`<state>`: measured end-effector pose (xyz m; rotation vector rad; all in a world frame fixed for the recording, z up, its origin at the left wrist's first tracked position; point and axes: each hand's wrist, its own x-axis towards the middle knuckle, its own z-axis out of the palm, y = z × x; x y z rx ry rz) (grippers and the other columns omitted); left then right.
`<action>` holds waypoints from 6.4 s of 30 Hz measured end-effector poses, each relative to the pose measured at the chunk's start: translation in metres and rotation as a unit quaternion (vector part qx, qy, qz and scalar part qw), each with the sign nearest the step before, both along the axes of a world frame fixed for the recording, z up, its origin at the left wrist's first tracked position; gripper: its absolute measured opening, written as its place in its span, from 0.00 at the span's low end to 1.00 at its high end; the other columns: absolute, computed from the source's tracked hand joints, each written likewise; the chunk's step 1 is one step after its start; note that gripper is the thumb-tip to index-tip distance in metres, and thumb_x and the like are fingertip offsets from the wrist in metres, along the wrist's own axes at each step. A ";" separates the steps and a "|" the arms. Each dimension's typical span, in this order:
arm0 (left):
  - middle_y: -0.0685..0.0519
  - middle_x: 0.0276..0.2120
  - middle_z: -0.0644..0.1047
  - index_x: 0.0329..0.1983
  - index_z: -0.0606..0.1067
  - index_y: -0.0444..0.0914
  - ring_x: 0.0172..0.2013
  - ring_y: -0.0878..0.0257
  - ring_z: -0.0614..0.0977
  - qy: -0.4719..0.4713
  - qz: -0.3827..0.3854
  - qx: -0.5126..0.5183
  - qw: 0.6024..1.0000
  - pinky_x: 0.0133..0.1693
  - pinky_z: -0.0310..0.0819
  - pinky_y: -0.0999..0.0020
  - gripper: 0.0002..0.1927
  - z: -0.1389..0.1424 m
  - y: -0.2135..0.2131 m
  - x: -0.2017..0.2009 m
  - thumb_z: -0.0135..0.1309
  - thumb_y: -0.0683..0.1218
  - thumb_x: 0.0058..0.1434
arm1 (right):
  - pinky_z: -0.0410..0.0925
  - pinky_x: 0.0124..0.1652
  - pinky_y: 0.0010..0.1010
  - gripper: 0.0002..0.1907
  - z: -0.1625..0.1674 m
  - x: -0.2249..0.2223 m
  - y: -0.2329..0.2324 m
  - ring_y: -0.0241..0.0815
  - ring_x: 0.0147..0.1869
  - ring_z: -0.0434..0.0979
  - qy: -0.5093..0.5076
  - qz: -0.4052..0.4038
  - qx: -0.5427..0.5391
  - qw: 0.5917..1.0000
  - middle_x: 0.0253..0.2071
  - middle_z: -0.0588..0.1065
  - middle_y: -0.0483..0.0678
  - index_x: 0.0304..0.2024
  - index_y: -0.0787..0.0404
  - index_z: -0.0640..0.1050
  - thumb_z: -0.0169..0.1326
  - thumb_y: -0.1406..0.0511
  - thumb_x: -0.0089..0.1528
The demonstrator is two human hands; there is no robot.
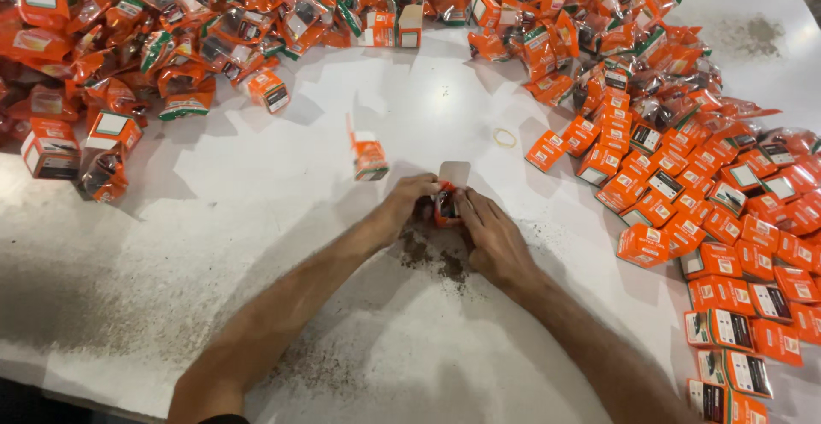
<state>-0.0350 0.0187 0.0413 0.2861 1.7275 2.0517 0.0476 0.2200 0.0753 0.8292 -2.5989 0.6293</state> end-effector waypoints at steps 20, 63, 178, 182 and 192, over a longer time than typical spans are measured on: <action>0.48 0.33 0.83 0.41 0.81 0.30 0.33 0.64 0.84 0.049 0.052 -0.081 0.994 0.36 0.83 0.67 0.07 0.012 0.005 -0.007 0.56 0.39 0.63 | 0.68 0.59 0.45 0.37 -0.008 -0.002 0.002 0.60 0.65 0.70 -0.062 -0.015 -0.084 0.994 0.66 0.67 0.59 0.65 0.63 0.68 0.61 0.76 0.53; 0.41 0.73 0.59 0.63 0.70 0.38 0.73 0.42 0.60 0.591 0.100 -0.277 0.751 0.73 0.56 0.50 0.26 0.024 -0.014 0.042 0.61 0.42 0.62 | 0.50 0.70 0.60 0.42 0.018 -0.021 0.031 0.65 0.70 0.60 0.120 -0.142 0.058 0.981 0.63 0.63 0.64 0.68 0.64 0.58 0.64 0.69 0.55; 0.37 0.61 0.66 0.54 0.69 0.27 0.52 0.45 0.77 0.356 0.287 -0.191 0.869 0.51 0.74 0.57 0.27 0.020 0.031 0.061 0.63 0.45 0.56 | 0.74 0.49 0.31 0.26 0.006 -0.001 0.000 0.37 0.47 0.79 -0.278 0.002 -0.279 0.919 0.44 0.79 0.49 0.51 0.65 0.75 0.70 0.71 0.52; 0.42 0.34 0.83 0.43 0.78 0.35 0.32 0.52 0.86 0.129 0.139 -0.212 0.959 0.36 0.80 0.59 0.15 0.017 0.025 0.043 0.56 0.43 0.51 | 0.74 0.49 0.34 0.37 -0.002 0.002 0.000 0.40 0.51 0.80 -0.194 -0.032 -0.259 0.946 0.47 0.78 0.51 0.58 0.67 0.68 0.71 0.67 0.50; 0.49 0.32 0.79 0.46 0.76 0.34 0.31 0.61 0.80 0.200 0.071 -0.095 0.972 0.34 0.77 0.62 0.15 0.004 0.007 0.037 0.52 0.43 0.56 | 0.69 0.60 0.45 0.35 -0.011 0.004 0.014 0.56 0.62 0.77 0.061 0.059 -0.075 0.994 0.57 0.78 0.55 0.59 0.65 0.74 0.69 0.72 0.48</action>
